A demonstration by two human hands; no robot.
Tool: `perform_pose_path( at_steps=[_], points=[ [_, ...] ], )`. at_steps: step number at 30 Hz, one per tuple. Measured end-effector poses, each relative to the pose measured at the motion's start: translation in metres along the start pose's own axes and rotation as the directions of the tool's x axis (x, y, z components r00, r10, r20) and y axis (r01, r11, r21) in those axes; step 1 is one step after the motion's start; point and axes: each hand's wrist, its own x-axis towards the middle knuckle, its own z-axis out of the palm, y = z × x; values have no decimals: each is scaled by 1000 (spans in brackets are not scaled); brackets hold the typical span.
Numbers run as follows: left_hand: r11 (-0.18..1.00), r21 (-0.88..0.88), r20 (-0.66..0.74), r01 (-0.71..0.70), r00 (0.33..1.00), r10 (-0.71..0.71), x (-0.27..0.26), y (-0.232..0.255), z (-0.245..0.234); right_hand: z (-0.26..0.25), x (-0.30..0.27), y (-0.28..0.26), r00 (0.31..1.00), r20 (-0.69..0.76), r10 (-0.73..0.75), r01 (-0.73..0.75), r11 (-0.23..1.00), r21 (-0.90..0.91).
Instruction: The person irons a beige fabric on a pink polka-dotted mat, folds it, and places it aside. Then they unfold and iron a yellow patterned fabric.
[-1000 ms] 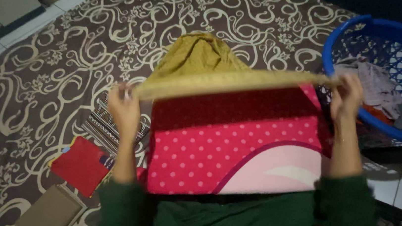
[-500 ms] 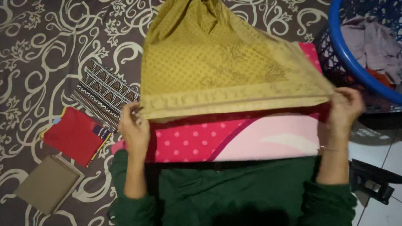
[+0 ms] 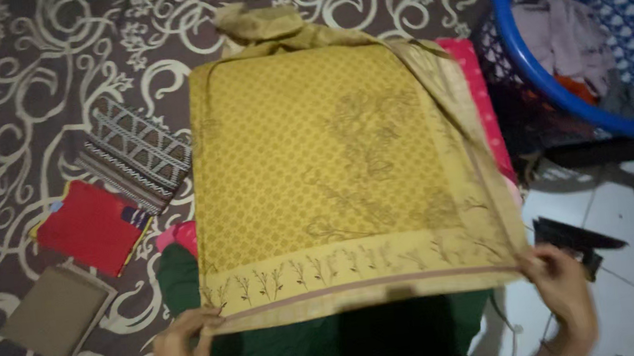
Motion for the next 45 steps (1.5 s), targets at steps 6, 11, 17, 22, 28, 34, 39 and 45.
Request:
perform_pose_path(
  at_steps=[6,11,17,22,28,34,39,45],
  points=[
    [878,442,502,183,761,-411,65,-19,6,34,55,-75,980,-49,191,-144,525,-839],
    [985,169,-7,24,1000,-23,199,-19,-25,67,158,-169,767,-106,-633,535,722,-438],
    [995,-101,-567,6,821,-62,408,-8,50,191,319,-216,826,-88,-557,539,826,-166],
    [960,77,-569,268,803,-178,468,-11,79,224,382,-183,880,-143,-453,387,858,-337],
    [882,-94,-436,462,777,-454,485,-30,70,208,430,-159,641,-377,-669,282,661,-695],
    [938,-282,-638,203,690,-342,504,-62,87,199,435,-147,769,-381,-514,315,822,-473],
    [985,-164,-760,53,630,-160,515,-73,97,186,423,-143,665,-447,-599,336,774,-538],
    [971,-208,-771,116,592,-236,510,-59,86,193,397,-193,839,-302,-452,275,832,-482]
  ],
)
